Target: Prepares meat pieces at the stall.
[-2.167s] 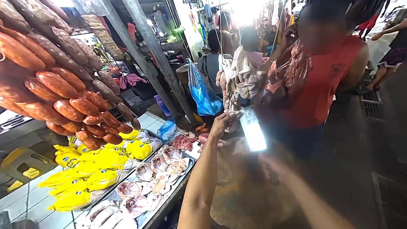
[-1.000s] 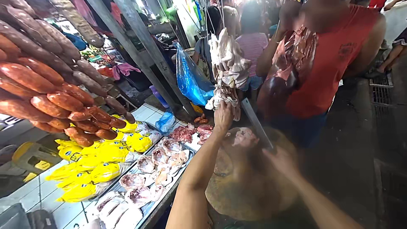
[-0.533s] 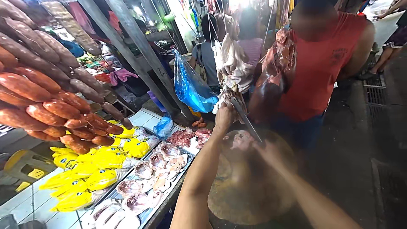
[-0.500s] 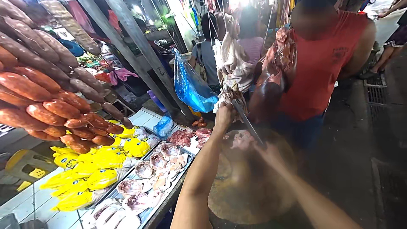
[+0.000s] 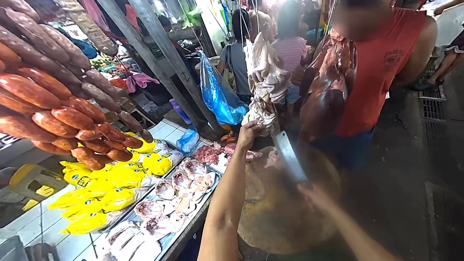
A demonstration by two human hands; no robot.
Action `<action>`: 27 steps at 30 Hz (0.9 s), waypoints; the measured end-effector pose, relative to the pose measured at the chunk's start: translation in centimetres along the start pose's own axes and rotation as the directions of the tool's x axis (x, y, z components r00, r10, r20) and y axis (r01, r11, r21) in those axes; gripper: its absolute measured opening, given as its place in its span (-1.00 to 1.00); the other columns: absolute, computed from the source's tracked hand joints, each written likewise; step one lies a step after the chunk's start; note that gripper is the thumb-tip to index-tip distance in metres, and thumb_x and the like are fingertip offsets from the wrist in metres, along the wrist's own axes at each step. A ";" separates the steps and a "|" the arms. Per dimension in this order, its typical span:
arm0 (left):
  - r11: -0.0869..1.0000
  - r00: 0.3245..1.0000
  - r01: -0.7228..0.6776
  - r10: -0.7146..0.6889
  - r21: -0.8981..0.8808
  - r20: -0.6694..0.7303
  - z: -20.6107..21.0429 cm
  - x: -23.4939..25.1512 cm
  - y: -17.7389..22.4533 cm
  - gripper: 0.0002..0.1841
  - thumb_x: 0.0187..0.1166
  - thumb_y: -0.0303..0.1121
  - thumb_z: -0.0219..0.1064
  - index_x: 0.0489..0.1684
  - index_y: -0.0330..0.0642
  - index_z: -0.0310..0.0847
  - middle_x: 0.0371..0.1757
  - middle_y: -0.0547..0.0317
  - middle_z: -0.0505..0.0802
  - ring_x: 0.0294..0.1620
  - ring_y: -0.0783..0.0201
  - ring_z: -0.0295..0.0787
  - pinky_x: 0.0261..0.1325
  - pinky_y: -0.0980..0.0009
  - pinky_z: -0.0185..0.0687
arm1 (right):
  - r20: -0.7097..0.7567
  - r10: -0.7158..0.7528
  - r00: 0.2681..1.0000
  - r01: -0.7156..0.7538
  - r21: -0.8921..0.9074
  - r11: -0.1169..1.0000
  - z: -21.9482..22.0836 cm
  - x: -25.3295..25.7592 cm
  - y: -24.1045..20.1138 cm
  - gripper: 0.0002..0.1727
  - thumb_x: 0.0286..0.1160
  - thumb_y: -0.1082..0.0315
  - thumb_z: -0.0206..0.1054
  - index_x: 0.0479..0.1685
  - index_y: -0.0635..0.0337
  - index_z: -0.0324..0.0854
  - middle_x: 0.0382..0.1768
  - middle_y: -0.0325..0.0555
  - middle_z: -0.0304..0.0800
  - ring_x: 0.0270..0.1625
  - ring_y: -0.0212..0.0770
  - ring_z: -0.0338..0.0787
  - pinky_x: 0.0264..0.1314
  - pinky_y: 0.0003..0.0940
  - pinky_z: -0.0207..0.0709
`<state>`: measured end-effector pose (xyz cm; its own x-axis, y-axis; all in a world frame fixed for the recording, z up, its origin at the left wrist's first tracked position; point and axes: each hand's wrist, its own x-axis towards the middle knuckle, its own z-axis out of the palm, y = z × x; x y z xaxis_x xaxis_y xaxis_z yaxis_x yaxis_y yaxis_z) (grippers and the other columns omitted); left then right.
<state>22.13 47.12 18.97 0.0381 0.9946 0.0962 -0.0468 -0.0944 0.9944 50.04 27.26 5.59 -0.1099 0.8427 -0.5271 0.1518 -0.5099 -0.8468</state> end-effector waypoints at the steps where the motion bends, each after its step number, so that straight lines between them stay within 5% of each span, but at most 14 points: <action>1: 1.000 1.000 0.013 -0.013 -0.019 -0.005 0.3 0.1 0.2 -0.75 0.71 -0.48 0.27 0.21 -0.44 0.65 -0.07 -0.10 0.90 -0.13 0.13 0.91 0.09 0.17 0.87 | -0.018 0.018 1.000 -0.019 -0.035 0.999 -0.1 0.0 1.0 -0.39 0.51 -0.25 0.42 0.12 0.15 0.59 -0.58 -0.16 0.60 -0.72 -0.25 0.58 -0.64 -0.30 0.62; 7: 0.994 0.998 0.063 -0.065 -0.087 -0.022 2.6 0.9 0.8 -0.71 0.74 -0.36 0.29 0.23 -0.42 0.61 -0.12 -0.09 0.89 -0.18 0.14 0.90 0.03 0.17 0.87 | -0.095 0.117 0.989 -0.138 -0.270 0.953 -1.3 -1.0 6.9 -0.34 0.49 -0.27 0.43 0.26 0.13 0.61 -0.49 -0.09 0.70 -0.64 -0.20 0.66 -0.55 -0.23 0.66; 15: 0.996 0.995 0.059 -0.064 -0.067 -0.071 3.1 1.5 0.4 -0.71 0.74 -0.30 0.30 0.20 -0.36 0.63 -0.13 -0.03 0.87 -0.23 0.20 0.87 -0.03 0.25 0.84 | -0.117 0.096 0.988 -0.143 -0.504 0.852 -1.9 -1.2 10.9 -0.26 0.48 -0.36 0.36 0.26 0.15 0.64 -0.21 0.07 0.82 -0.31 -0.01 0.84 -0.15 0.06 0.75; 20: 0.993 0.992 0.035 -0.021 0.114 -0.126 2.6 0.8 0.9 -0.66 0.71 -0.24 0.32 0.24 -0.33 0.67 -0.07 -0.04 0.89 -0.15 0.18 0.88 0.04 0.15 0.84 | -0.128 0.077 0.989 -0.134 -0.531 0.837 -1.5 -2.2 10.0 -0.18 0.48 -0.29 0.39 0.51 0.20 0.56 0.25 0.24 0.78 0.32 0.21 0.77 0.43 0.30 0.56; 24: 0.953 0.977 0.009 0.056 0.304 -0.206 2.8 1.5 1.1 -0.65 0.60 -0.22 0.45 0.16 -0.29 0.64 -0.11 -0.08 0.91 -0.25 0.09 0.93 -0.08 0.06 0.90 | -0.134 0.068 0.989 -0.129 -0.526 0.841 -1.6 -1.9 10.3 -0.18 0.47 -0.29 0.39 0.49 0.21 0.57 0.25 0.24 0.79 0.35 0.20 0.76 0.47 0.28 0.54; 27: 0.834 0.928 0.055 0.160 0.549 -0.337 2.8 0.7 2.3 -0.45 0.47 -0.22 0.54 0.38 -0.26 0.50 -0.06 -0.10 0.90 -0.17 0.02 0.93 -0.01 -0.05 0.87 | -0.096 0.096 0.991 -0.132 -0.514 0.848 -1.2 -2.9 9.6 -0.20 0.52 -0.25 0.37 0.48 0.27 0.56 0.25 0.29 0.77 0.35 0.25 0.75 0.45 0.31 0.53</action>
<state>24.81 47.47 21.40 -0.3088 0.9218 0.2344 0.5108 -0.0472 0.8584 52.99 20.14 -0.91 -0.0001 0.8027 -0.5964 0.6477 -0.4543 -0.6116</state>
